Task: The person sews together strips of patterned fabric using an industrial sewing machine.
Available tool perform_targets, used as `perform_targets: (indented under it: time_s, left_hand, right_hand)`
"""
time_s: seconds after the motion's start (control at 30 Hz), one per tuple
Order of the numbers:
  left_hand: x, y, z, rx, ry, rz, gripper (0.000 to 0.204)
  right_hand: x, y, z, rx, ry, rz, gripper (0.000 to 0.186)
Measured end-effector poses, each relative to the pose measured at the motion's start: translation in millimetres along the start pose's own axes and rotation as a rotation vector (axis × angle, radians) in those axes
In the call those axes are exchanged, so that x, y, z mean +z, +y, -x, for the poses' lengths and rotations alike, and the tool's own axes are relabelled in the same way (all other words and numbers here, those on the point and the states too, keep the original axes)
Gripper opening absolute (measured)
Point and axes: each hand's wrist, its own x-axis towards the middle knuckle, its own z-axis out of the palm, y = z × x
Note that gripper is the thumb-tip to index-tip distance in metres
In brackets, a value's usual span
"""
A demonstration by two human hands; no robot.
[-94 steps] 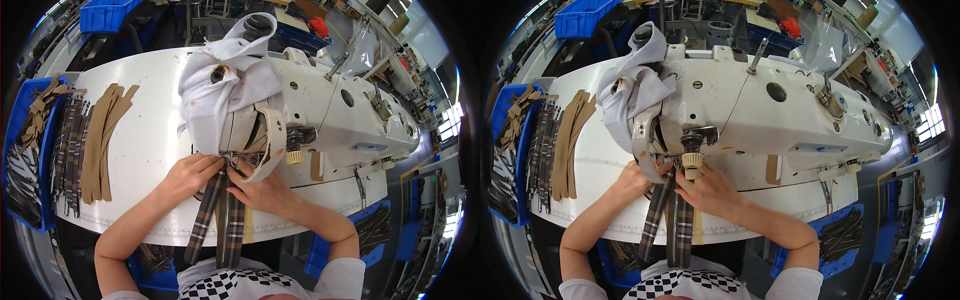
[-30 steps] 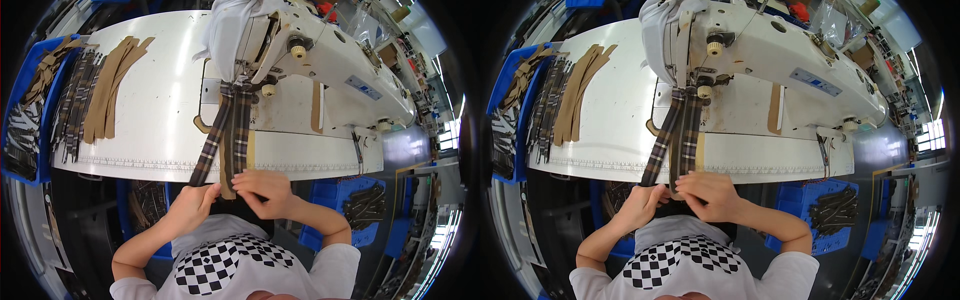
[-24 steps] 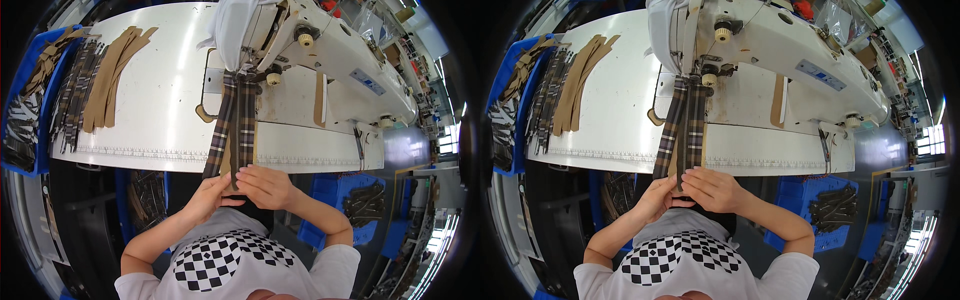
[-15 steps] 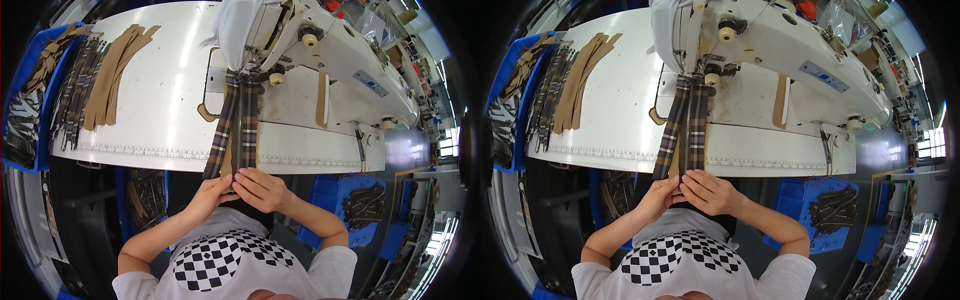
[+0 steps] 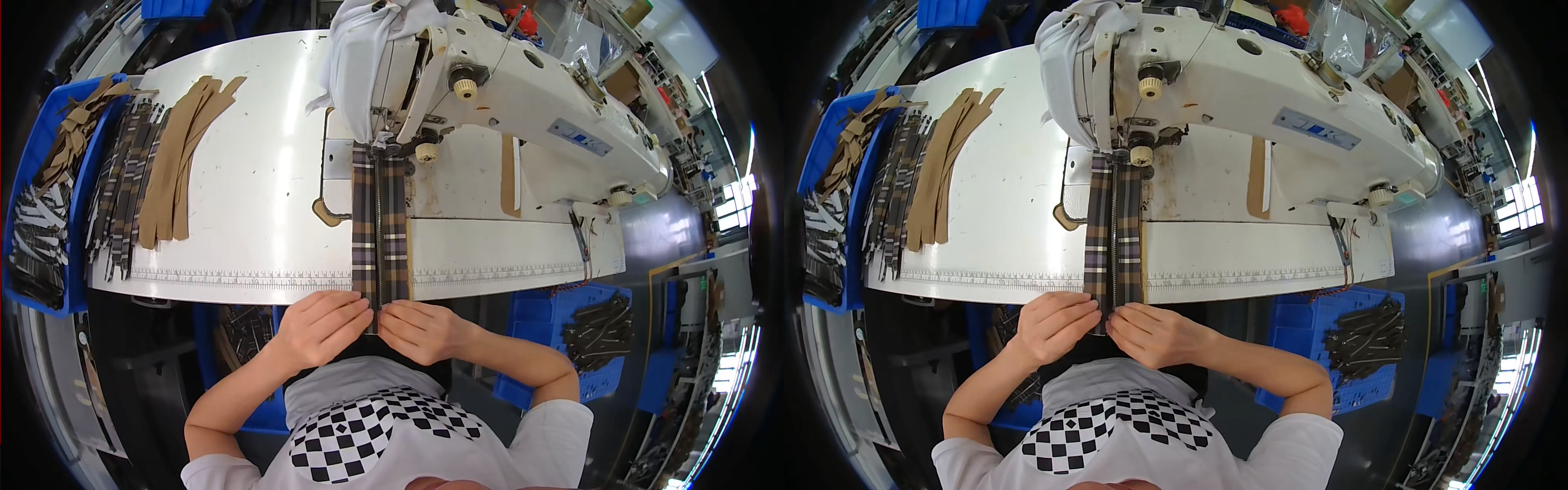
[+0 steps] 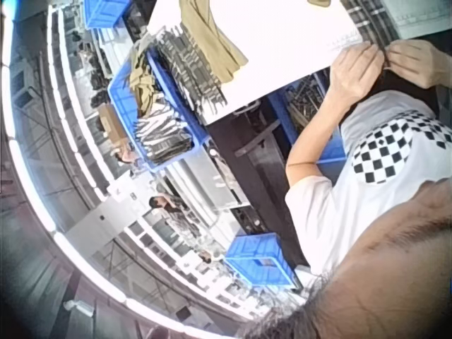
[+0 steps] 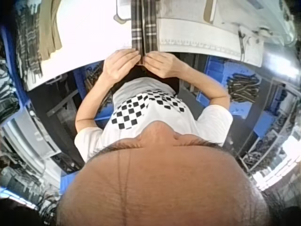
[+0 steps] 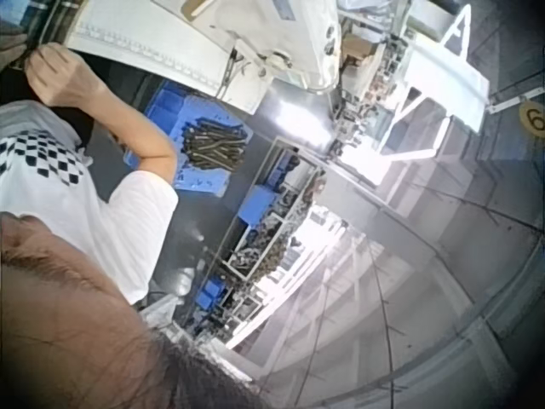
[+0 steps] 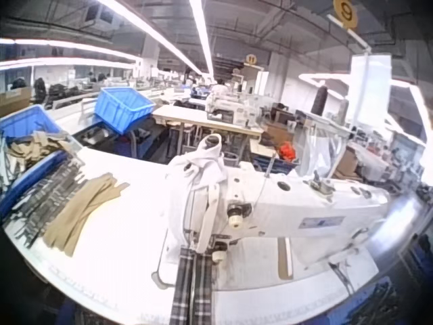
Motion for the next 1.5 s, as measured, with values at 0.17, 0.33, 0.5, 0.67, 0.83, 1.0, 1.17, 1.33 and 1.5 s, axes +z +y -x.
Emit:
perform_targets:
  time_s: [0.17,0.33,0.5,0.67,0.83,1.0,1.17,1.33,1.5]
  left_hand:
    - [8.2,-1.9,9.6,0.01,-0.119,-0.031,0.028]
    - [5.0,-7.5,7.3,0.069,-0.147,-0.02,0.02]
    - [1.2,-9.0,0.0,0.08,-0.164,0.012,0.018]
    - [-1.2,-10.9,-0.7,-0.026,-0.204,0.123,0.018]
    - [-3.3,-13.4,-7.6,-0.005,-0.225,0.127,0.015]
    - [-1.6,-47.7,-35.0,-0.035,-0.266,0.228,0.015]
    - [21.9,-122.4,-68.0,0.047,-0.18,-0.074,0.026]
    - [26.5,-130.5,-72.3,0.0,-0.212,-0.059,0.026]
    - [21.7,-132.8,-76.9,0.002,-0.202,-0.039,0.025]
  right_hand:
    - [6.3,-0.3,7.4,0.015,0.031,-0.005,0.012]
    - [6.7,1.2,5.8,0.031,0.09,-0.051,0.011]
    - [6.0,1.5,6.2,0.031,0.083,-0.065,0.011]
    - [2.0,1.2,5.2,0.026,0.047,-0.063,0.014]
    - [1.5,-2.8,4.0,0.058,0.058,-0.056,0.016]
    - [-7.5,1.7,-1.9,0.022,-0.043,-0.054,0.015]
    - [-14.3,3.4,-12.1,0.015,-0.137,-0.076,0.01]
    - [-7.6,16.7,-11.2,0.026,-0.121,-0.12,0.014]
    - [-4.5,34.3,-14.1,0.009,-0.121,-0.116,0.016]
